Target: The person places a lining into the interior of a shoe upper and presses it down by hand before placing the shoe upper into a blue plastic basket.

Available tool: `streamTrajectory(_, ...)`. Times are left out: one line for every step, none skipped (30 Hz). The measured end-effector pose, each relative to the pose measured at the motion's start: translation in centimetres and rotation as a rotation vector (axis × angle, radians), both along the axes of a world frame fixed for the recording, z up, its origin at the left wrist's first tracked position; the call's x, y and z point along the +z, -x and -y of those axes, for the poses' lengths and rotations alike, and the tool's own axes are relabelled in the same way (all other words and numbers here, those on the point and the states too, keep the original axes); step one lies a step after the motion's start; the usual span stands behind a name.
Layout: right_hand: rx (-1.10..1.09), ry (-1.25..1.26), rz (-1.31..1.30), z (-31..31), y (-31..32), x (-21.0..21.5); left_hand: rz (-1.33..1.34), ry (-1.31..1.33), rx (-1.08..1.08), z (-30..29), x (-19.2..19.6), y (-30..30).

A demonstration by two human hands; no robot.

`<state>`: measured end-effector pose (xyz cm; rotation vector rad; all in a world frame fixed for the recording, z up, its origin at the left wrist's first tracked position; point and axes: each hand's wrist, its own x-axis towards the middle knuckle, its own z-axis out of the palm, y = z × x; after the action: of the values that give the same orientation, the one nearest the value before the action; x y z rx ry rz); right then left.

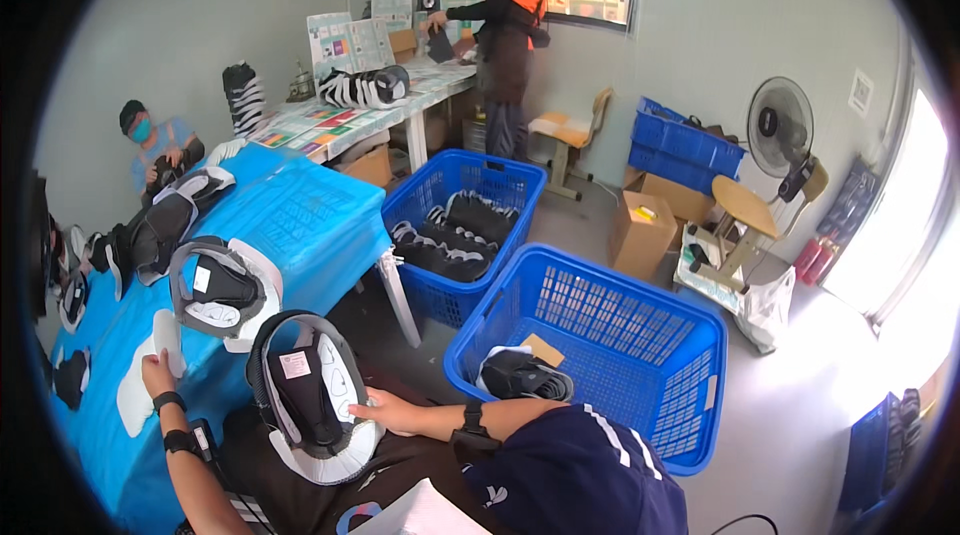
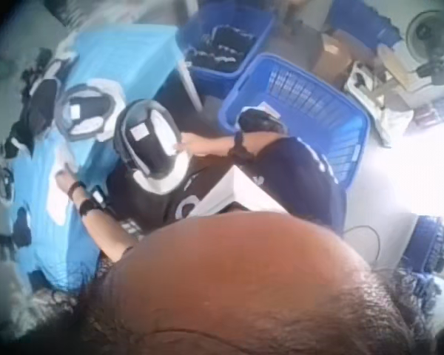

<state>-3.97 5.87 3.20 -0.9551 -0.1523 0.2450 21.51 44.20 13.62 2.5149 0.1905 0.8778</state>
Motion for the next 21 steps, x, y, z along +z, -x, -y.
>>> streamTrajectory(-0.002,0.008,0.001,-0.2,0.1,0.2,0.006,-0.006,0.005,0.2,0.5,0.6)
streamTrajectory(-0.012,0.046,0.022,-0.2,0.0,0.2,0.100,0.037,0.015,0.7,0.6,1.1)
streamTrajectory(-0.010,0.039,0.021,-0.4,-0.1,0.2,0.194,0.077,0.033,0.7,0.7,1.3)
streamTrajectory(0.013,0.032,0.017,-0.9,0.0,0.2,0.195,0.073,0.074,-0.3,0.5,1.9)
streamTrajectory(0.003,0.035,0.015,-1.5,0.2,0.1,0.354,0.214,0.048,-1.5,0.4,2.4)
streamTrajectory(0.006,0.020,-0.020,-1.8,0.4,0.0,0.520,0.344,0.025,-2.9,0.5,3.0)
streamTrajectory(-0.015,0.085,-0.013,-1.8,0.5,0.4,0.532,0.574,-0.010,-2.5,1.2,4.1)
streamTrajectory(-0.053,0.149,-0.035,-1.6,0.9,0.9,0.556,0.799,-0.041,-1.6,1.7,5.0)
streamTrajectory(-0.056,0.168,-0.059,-1.4,0.9,0.7,0.675,0.927,-0.100,-0.3,3.0,6.6)
streamTrajectory(-0.076,0.188,-0.041,-0.5,0.8,0.9,0.722,1.143,-0.239,3.6,5.0,8.4)
streamTrajectory(-0.096,0.303,0.005,-0.2,1.2,1.9,0.727,1.319,-0.384,6.4,7.5,11.9)
streamTrajectory(-0.071,0.452,0.079,-0.2,1.2,2.4,0.772,1.299,-0.404,6.8,7.9,14.2)
streamTrajectory(-0.070,0.664,0.196,-0.4,1.1,3.1,0.822,1.321,-0.442,6.9,8.3,16.7)
streamTrajectory(-0.050,0.804,0.279,-0.7,1.1,4.7,0.804,1.322,-0.435,7.2,8.4,18.9)
streamTrajectory(-0.019,0.926,0.327,-1.0,0.8,5.9,0.804,1.271,-0.425,8.3,8.3,20.8)
streamTrajectory(-0.019,0.969,0.404,-1.1,0.4,6.1,0.749,1.237,-0.455,9.4,8.0,22.1)
streamTrajectory(0.083,1.148,0.322,-1.2,0.2,7.8,0.731,1.139,-0.548,9.5,7.3,23.3)
streamTrajectory(-0.048,1.223,0.576,-0.8,-0.2,7.7,0.672,1.124,-0.585,10.4,7.3,24.5)
streamTrajectory(-0.216,1.304,0.819,-0.5,-0.8,7.2,0.584,0.922,-0.553,10.5,6.6,25.7)
streamTrajectory(-0.357,1.366,0.853,-0.9,-0.2,9.4,0.582,0.765,-0.615,10.2,6.1,26.5)
streamTrajectory(-0.240,1.002,0.730,-1.6,-0.5,10.5,0.602,0.483,-0.679,10.0,6.1,27.2)
